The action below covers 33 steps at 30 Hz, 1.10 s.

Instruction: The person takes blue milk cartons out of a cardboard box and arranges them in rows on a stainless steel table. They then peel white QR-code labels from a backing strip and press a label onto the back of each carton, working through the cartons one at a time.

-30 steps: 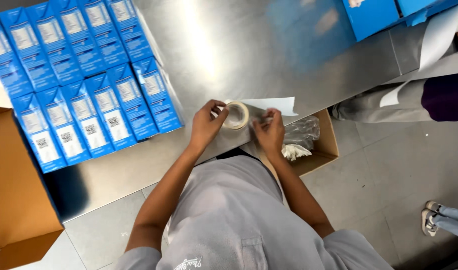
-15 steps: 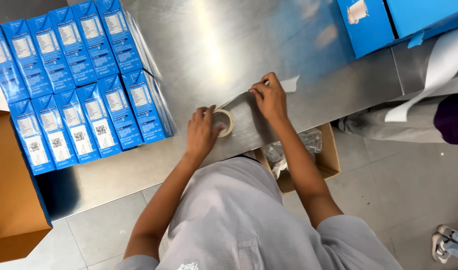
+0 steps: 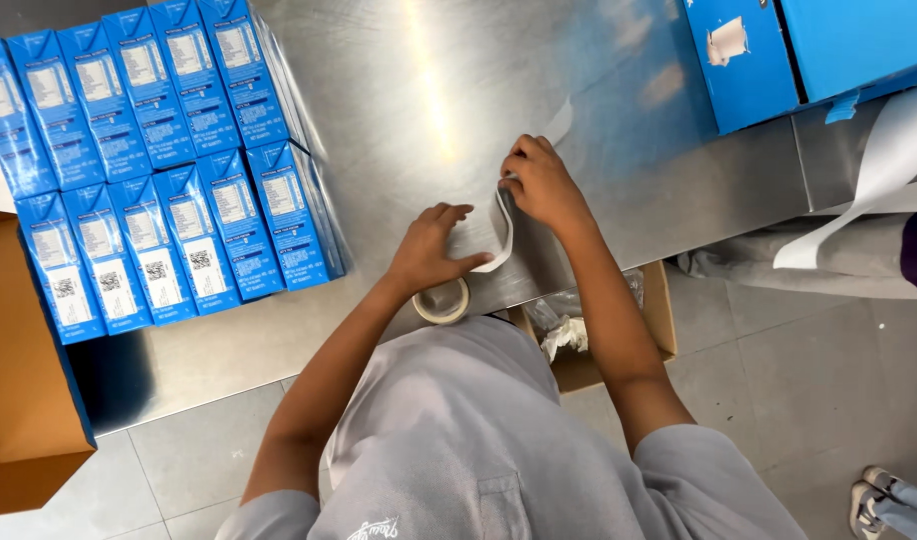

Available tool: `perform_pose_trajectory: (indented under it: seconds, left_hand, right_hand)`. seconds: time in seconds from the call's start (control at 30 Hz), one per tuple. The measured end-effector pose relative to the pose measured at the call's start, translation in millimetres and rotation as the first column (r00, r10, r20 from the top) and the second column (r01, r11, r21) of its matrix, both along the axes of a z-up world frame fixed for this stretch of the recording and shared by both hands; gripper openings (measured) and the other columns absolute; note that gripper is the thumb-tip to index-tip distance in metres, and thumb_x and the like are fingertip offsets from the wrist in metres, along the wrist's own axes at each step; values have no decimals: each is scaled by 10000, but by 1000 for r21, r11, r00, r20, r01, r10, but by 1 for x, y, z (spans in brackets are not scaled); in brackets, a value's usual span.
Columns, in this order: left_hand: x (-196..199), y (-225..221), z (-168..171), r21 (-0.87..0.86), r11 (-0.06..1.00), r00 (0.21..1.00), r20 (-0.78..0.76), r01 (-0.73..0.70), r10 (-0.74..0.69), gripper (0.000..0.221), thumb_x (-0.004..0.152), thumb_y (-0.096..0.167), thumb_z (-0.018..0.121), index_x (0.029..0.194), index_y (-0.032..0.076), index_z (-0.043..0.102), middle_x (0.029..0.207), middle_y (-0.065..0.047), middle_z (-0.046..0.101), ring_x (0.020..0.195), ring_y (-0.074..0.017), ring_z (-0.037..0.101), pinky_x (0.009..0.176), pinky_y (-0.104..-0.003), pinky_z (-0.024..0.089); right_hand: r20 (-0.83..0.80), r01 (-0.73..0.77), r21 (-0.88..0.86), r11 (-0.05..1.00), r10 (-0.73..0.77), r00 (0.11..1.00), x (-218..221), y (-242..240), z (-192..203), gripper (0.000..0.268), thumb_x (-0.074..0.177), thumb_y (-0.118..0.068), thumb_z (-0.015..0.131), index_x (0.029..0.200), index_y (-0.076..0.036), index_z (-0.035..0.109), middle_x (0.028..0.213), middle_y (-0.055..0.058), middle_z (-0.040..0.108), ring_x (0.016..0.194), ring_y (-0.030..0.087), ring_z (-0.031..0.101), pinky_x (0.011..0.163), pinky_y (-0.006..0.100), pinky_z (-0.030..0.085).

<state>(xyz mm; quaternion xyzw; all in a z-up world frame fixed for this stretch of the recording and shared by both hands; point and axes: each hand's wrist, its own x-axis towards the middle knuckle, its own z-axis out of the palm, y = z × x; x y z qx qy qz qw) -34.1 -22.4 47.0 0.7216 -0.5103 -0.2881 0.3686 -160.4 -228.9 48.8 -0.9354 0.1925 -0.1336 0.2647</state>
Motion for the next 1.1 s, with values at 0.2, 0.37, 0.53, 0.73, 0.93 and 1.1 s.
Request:
perform_pose_trajectory:
  seconds: [0.2,0.37,0.53,0.73,0.93,1.1]
  left_hand:
    - [-22,-36,10,200,980,999,41,1,-9,839,653,579,908,1197,-4,648,1009,-171,704,974,-326,687,872,-428,540]
    - [-23,-42,-78,165,971,984,-20,-174,180,450,810,319,776,1146,32,691,964,-122,735,871,-265,730,800,-387,567]
    - [-7,-36,-78,115,941,915,-221,-318,337,309,868,129,687,1168,69,728,805,-94,729,680,-190,687,681,-342,551]
    - [-9,-33,-65,106,944,799,-509,-312,321,319,937,70,650,1252,65,700,911,-77,700,672,-97,586,615,-286,512]
    - [-13,-33,-34,-18,942,875,-377,-335,304,220,953,46,668,1163,38,734,977,-84,748,685,-155,640,649,-291,548]
    - [-9,-29,-14,-136,964,974,-36,-228,225,223,893,-42,643,1066,25,765,988,-137,728,782,-318,716,711,-410,558]
  right_hand:
    - [-86,-76,-40,996,72,994,22,-2,10,68,812,-14,786,861,-19,740,1025,90,621,1041,299,565,909,394,507]
    - [-97,-114,-22,993,111,989,33,0,21,82,799,-31,800,876,-32,770,1040,77,635,1035,283,574,922,380,511]
    - [121,47,121,992,-62,991,16,28,23,322,839,-34,782,1153,19,735,1275,159,584,979,245,636,843,366,535]
    - [222,225,352,909,-314,923,-15,64,-13,153,905,-89,801,1050,-44,782,983,82,717,859,198,741,750,306,597]
    - [307,222,242,945,-292,906,-16,73,-9,166,921,-60,781,1080,-15,769,1022,105,742,911,245,735,791,341,581]
    - [295,119,130,984,-153,943,-20,68,-13,146,918,-37,765,1060,-1,762,1011,109,732,918,271,717,800,368,578]
